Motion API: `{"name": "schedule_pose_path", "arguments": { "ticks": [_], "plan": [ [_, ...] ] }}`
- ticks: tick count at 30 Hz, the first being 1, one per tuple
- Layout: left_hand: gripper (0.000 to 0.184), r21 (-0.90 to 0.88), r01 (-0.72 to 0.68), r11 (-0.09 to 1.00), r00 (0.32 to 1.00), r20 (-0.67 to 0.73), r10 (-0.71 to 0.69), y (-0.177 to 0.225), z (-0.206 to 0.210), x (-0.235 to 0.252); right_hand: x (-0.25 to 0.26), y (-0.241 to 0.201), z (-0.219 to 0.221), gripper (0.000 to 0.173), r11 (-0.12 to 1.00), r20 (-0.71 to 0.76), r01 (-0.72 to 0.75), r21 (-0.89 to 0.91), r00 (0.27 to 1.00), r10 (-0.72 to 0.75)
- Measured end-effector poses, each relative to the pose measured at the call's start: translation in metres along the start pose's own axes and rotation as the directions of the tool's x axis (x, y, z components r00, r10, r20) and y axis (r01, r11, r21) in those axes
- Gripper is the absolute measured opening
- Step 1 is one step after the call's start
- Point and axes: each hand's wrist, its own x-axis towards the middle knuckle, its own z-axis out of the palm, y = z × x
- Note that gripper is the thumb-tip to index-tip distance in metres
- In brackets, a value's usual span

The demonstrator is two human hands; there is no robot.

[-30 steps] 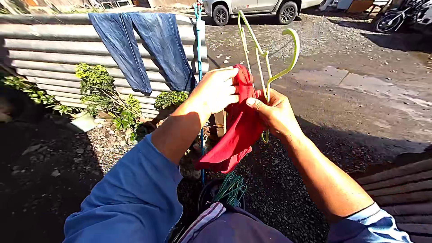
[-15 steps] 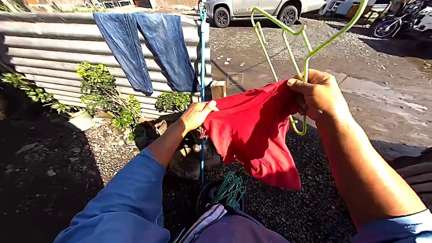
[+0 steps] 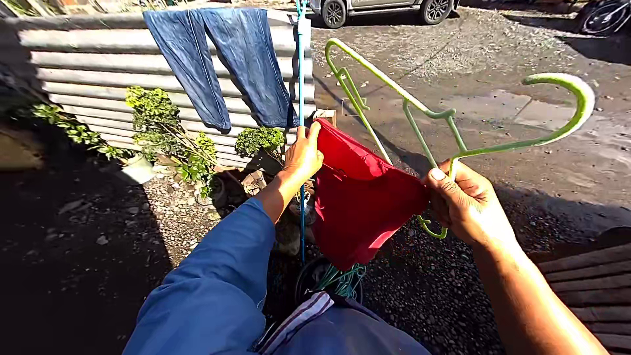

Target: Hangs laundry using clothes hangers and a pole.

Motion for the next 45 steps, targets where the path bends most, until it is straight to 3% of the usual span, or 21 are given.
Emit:
{"name": "schedule_pose_path", "arguments": {
  "ticks": [4, 7, 9, 13, 16, 21, 25, 27, 31, 35, 37, 38, 41, 42, 43, 44, 45],
  "plan": [
    [0.06, 0.083, -0.306, 0.949, 0.939, 0.19, 0.286, -0.003, -0.025, 0.01, -0.021, 0.033, -0.021, 0.021, 1.0, 0.053, -0.004, -0.013, 0.999, 0.004],
    [0.057, 0.038, -0.417, 0.908, 0.872, 0.297, 0.389, 0.009, -0.048, 0.011, -0.038, 0.055, -0.026, 0.021, 0.999, 0.039, -0.035, -0.019, 0.999, 0.036],
    [0.058, 0.003, -0.477, 0.879, 0.84, 0.297, 0.455, 0.013, -0.056, 0.013, -0.05, 0.063, -0.03, 0.024, 0.998, 0.012, -0.049, -0.043, 0.999, 0.05],
    [0.067, 0.034, -0.537, 0.843, 0.812, 0.291, 0.506, 0.019, -0.071, 0.011, -0.068, 0.056, -0.035, 0.021, 0.984, -0.036, -0.103, -0.148, 0.995, 0.098],
    [0.068, 0.096, -0.532, 0.841, 0.819, 0.309, 0.482, 0.019, -0.073, 0.01, -0.064, 0.041, -0.026, 0.023, 0.937, -0.038, -0.114, -0.33, 0.993, 0.108],
    [0.067, 0.177, -0.542, 0.821, 0.823, 0.307, 0.477, 0.018, -0.07, 0.01, -0.032, 0.024, 0.001, 0.029, 0.73, 0.045, -0.106, -0.675, 0.982, 0.184],
    [0.06, 0.203, -0.643, 0.738, 0.757, 0.316, 0.572, 0.025, -0.059, 0.005, 0.002, 0.02, 0.031, 0.027, 0.605, 0.048, -0.159, -0.78, 0.949, 0.312],
    [0.058, 0.2, -0.686, 0.699, 0.717, 0.348, 0.604, 0.037, -0.053, -0.004, 0.016, 0.03, 0.044, 0.026, 0.649, 0.049, -0.148, -0.746, 0.96, 0.275],
    [0.054, 0.139, -0.696, 0.705, 0.662, 0.504, 0.554, 0.059, -0.062, -0.007, 0.025, 0.061, 0.054, 0.025, 0.824, -0.004, -0.046, -0.565, 0.999, 0.053],
    [0.027, -0.038, -0.849, 0.528, 0.451, 0.47, 0.759, 0.055, -0.079, 0.011, 0.017, 0.084, 0.05, 0.021, 0.954, -0.007, 0.076, -0.289, 0.997, -0.081],
    [0.024, -0.124, -0.848, 0.514, 0.408, 0.465, 0.786, 0.064, -0.089, 0.012, 0.018, 0.087, 0.043, 0.022, 0.997, 0.088, 0.081, -0.011, 0.993, -0.08],
    [0.023, -0.161, -0.837, 0.523, 0.402, 0.468, 0.787, 0.068, -0.095, 0.011, 0.02, 0.09, 0.035, 0.028, 0.986, 0.194, 0.051, 0.159, 0.977, -0.082],
    [0.02, -0.298, -0.815, 0.498, 0.361, 0.411, 0.837, 0.075, -0.112, 0.007, 0.028, 0.103, 0.017, 0.08, 0.891, 0.409, -0.107, 0.441, 0.908, -0.093],
    [0.019, -0.357, -0.801, 0.481, 0.348, 0.377, 0.858, 0.076, -0.116, 0.004, 0.028, 0.107, 0.016, 0.083, 0.886, 0.42, -0.12, 0.448, 0.903, -0.09],
    [0.019, -0.405, -0.788, 0.464, 0.342, 0.338, 0.877, 0.077, -0.119, 0.001, 0.027, 0.11, 0.018, 0.073, 0.9, 0.432, -0.114, 0.42, 0.898, -0.087],
    [0.018, -0.45, -0.772, 0.448, 0.343, 0.299, 0.891, 0.077, -0.123, 0.0, 0.024, 0.109, 0.023, 0.055, 0.944, 0.433, -0.083, 0.321, 0.899, -0.068],
    [0.018, -0.497, -0.746, 0.443, 0.356, 0.264, 0.896, 0.076, -0.126, -0.001, 0.02, 0.104, 0.029, 0.04, 0.994, 0.45, -0.008, 0.113, 0.892, -0.043]
  ]
}}
